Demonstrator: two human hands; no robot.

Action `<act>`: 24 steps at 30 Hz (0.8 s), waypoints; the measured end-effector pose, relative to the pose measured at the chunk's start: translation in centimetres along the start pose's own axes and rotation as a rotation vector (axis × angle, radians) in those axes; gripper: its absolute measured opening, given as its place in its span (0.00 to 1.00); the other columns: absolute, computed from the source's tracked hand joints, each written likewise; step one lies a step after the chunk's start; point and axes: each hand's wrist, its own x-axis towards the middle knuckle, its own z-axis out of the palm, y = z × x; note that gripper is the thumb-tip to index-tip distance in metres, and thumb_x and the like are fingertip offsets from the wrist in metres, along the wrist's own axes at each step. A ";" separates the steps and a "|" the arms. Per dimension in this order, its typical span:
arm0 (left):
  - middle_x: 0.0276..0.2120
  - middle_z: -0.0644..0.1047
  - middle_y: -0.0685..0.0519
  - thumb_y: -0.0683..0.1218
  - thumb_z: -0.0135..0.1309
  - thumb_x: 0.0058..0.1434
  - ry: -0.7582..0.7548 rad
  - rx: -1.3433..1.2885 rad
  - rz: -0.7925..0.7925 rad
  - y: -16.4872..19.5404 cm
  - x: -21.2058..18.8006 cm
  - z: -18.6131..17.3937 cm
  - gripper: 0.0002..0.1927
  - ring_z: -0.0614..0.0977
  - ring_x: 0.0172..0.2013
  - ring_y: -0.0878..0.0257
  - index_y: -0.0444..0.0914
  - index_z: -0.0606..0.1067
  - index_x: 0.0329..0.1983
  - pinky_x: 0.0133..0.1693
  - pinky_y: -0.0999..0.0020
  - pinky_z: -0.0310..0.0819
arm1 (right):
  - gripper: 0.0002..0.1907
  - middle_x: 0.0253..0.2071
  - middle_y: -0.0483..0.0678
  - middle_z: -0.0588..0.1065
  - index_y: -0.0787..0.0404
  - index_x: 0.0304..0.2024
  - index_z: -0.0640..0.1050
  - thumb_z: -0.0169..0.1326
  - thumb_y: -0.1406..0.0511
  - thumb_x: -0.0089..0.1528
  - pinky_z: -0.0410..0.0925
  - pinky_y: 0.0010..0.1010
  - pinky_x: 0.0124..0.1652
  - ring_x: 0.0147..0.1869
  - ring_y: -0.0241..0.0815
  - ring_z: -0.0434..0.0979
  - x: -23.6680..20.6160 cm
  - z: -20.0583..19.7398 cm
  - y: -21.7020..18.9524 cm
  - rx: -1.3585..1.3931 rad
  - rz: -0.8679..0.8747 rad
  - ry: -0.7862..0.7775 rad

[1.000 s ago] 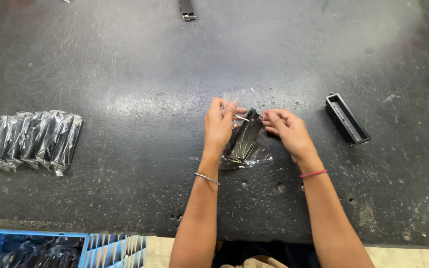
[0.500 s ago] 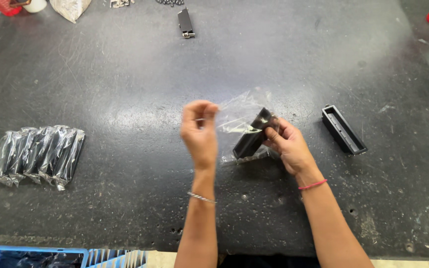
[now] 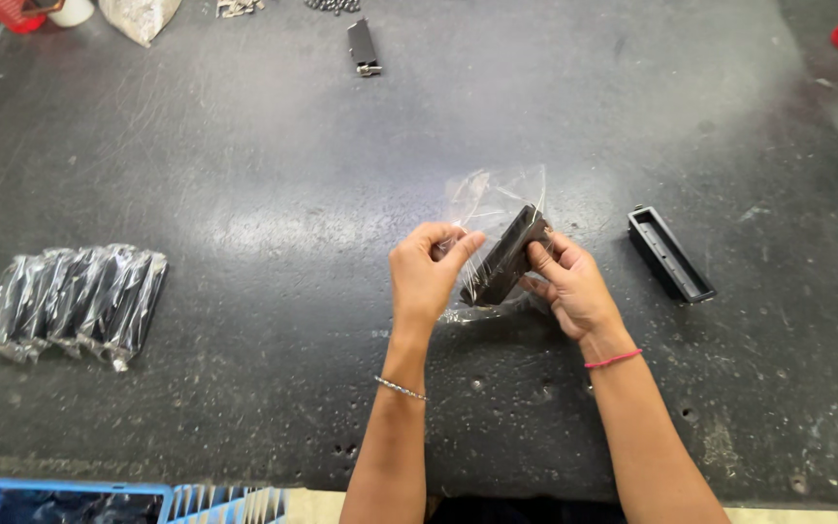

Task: The person places small black rectangular components into clear plastic bags on a workbench. They open each bag, insert a component, and fold the top to close it. The person repeats this process for several components, stacking the finished packages on the table.

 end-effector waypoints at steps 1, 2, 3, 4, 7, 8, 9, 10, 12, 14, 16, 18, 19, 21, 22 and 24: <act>0.21 0.74 0.59 0.48 0.70 0.53 0.028 0.004 0.018 0.1 0.0 -0.2 0.11 0.69 0.23 0.71 0.35 0.84 0.32 0.25 0.73 0.63 | 0.16 0.49 0.41 0.78 0.58 0.57 0.77 0.54 0.63 0.67 0.73 0.36 0.50 0.52 0.35 0.77 0.0 0.1 -0.1 -0.012 0.018 -0.004; 0.22 0.74 0.58 0.47 0.70 0.53 0.055 0.007 0.037 0.2 0.0 -0.3 0.10 0.69 0.23 0.71 0.36 0.84 0.32 0.25 0.73 0.62 | 0.16 0.49 0.40 0.77 0.58 0.57 0.76 0.55 0.63 0.67 0.72 0.35 0.49 0.52 0.35 0.77 0.0 0.2 -0.1 -0.024 0.035 -0.008; 0.23 0.74 0.57 0.46 0.70 0.53 0.080 0.012 0.058 0.4 0.0 -0.5 0.10 0.69 0.23 0.71 0.36 0.85 0.32 0.24 0.73 0.62 | 0.17 0.49 0.40 0.78 0.57 0.57 0.76 0.54 0.62 0.66 0.72 0.34 0.49 0.53 0.34 0.77 0.0 0.4 -0.1 -0.046 0.048 -0.020; 0.25 0.75 0.57 0.45 0.69 0.53 0.059 -0.051 0.025 0.5 -0.1 -0.5 0.09 0.72 0.23 0.71 0.36 0.84 0.33 0.24 0.74 0.66 | 0.18 0.50 0.39 0.78 0.56 0.58 0.76 0.54 0.62 0.66 0.72 0.33 0.48 0.53 0.33 0.77 -0.1 0.5 -0.1 -0.067 0.062 -0.029; 0.28 0.78 0.56 0.43 0.66 0.56 -0.017 -0.212 -0.044 0.7 -0.2 -0.3 0.09 0.79 0.24 0.71 0.34 0.81 0.36 0.25 0.75 0.75 | 0.17 0.50 0.40 0.78 0.57 0.57 0.76 0.54 0.61 0.66 0.73 0.33 0.49 0.53 0.33 0.77 -0.3 1.0 0.1 -0.100 0.071 -0.078; 0.29 0.79 0.55 0.42 0.65 0.57 -0.044 -0.247 -0.048 0.7 -0.3 -0.1 0.09 0.80 0.26 0.71 0.33 0.81 0.38 0.27 0.75 0.78 | 0.17 0.50 0.40 0.78 0.58 0.56 0.76 0.55 0.61 0.66 0.74 0.33 0.49 0.53 0.33 0.77 -0.4 1.1 0.1 -0.108 0.068 -0.098; 0.29 0.80 0.54 0.41 0.65 0.58 -0.070 -0.281 -0.052 0.6 -0.3 0.1 0.09 0.82 0.28 0.70 0.32 0.80 0.40 0.29 0.75 0.81 | 0.17 0.50 0.40 0.78 0.58 0.56 0.76 0.54 0.61 0.66 0.74 0.33 0.49 0.53 0.33 0.77 -0.4 1.1 0.1 -0.097 0.068 -0.113; 0.31 0.81 0.53 0.41 0.64 0.59 -0.090 -0.280 -0.046 0.5 -0.4 0.3 0.10 0.83 0.29 0.69 0.32 0.79 0.41 0.30 0.74 0.82 | 0.17 0.50 0.41 0.78 0.58 0.56 0.76 0.54 0.61 0.66 0.74 0.34 0.49 0.53 0.33 0.77 -0.4 1.1 0.1 -0.086 0.067 -0.129; 0.34 0.83 0.51 0.40 0.62 0.60 -0.126 -0.274 -0.032 0.3 -0.5 0.6 0.11 0.84 0.32 0.68 0.30 0.79 0.44 0.34 0.73 0.84 | 0.17 0.50 0.41 0.78 0.58 0.56 0.76 0.54 0.61 0.67 0.74 0.33 0.49 0.54 0.33 0.77 -0.4 1.0 -0.1 -0.063 0.065 -0.157; 0.36 0.83 0.50 0.39 0.60 0.61 -0.180 -0.292 -0.035 0.0 -0.6 1.1 0.12 0.86 0.34 0.66 0.31 0.79 0.47 0.37 0.73 0.83 | 0.17 0.51 0.42 0.78 0.59 0.56 0.76 0.54 0.61 0.67 0.73 0.32 0.49 0.54 0.33 0.77 -0.3 0.8 -0.2 -0.043 0.062 -0.180; 0.40 0.83 0.50 0.39 0.57 0.62 -0.237 -0.350 -0.013 -0.2 -0.6 1.3 0.13 0.86 0.38 0.66 0.32 0.78 0.50 0.41 0.73 0.83 | 0.17 0.51 0.40 0.78 0.58 0.57 0.76 0.54 0.61 0.66 0.72 0.31 0.49 0.54 0.32 0.77 -0.3 0.7 -0.2 -0.051 0.070 -0.173; 0.45 0.83 0.52 0.38 0.54 0.64 -0.297 -0.445 0.033 -0.3 -0.6 1.4 0.15 0.86 0.43 0.66 0.33 0.77 0.54 0.46 0.72 0.83 | 0.18 0.51 0.40 0.77 0.58 0.58 0.76 0.54 0.61 0.66 0.72 0.31 0.48 0.53 0.31 0.76 -0.3 0.5 -0.2 -0.049 0.068 -0.181; 0.44 0.84 0.51 0.38 0.55 0.64 -0.284 -0.401 0.059 -0.3 -0.7 1.4 0.15 0.86 0.44 0.66 0.33 0.79 0.54 0.47 0.72 0.83 | 0.18 0.50 0.40 0.77 0.58 0.58 0.75 0.54 0.61 0.67 0.72 0.31 0.49 0.53 0.32 0.76 -0.3 0.5 -0.1 -0.042 0.063 -0.192; 0.44 0.86 0.49 0.37 0.56 0.64 -0.259 -0.312 0.111 -0.1 -0.8 1.2 0.15 0.87 0.44 0.66 0.33 0.81 0.54 0.47 0.73 0.82 | 0.18 0.50 0.40 0.77 0.59 0.58 0.75 0.55 0.61 0.67 0.71 0.31 0.50 0.53 0.32 0.76 -0.3 0.4 0.0 -0.031 0.055 -0.208; 0.43 0.86 0.49 0.38 0.59 0.63 -0.241 -0.251 0.097 0.1 -0.9 1.2 0.14 0.86 0.42 0.65 0.34 0.82 0.52 0.45 0.73 0.82 | 0.18 0.50 0.40 0.77 0.59 0.58 0.75 0.55 0.61 0.66 0.71 0.32 0.50 0.52 0.32 0.76 -0.3 0.4 0.0 -0.027 0.053 -0.214; 0.41 0.87 0.50 0.41 0.64 0.60 -0.203 -0.127 0.069 0.5 -1.0 1.1 0.13 0.85 0.38 0.63 0.35 0.84 0.49 0.40 0.72 0.80 | 0.19 0.50 0.41 0.77 0.60 0.59 0.75 0.55 0.61 0.67 0.70 0.33 0.52 0.53 0.33 0.76 -0.4 0.3 0.0 -0.024 0.032 -0.251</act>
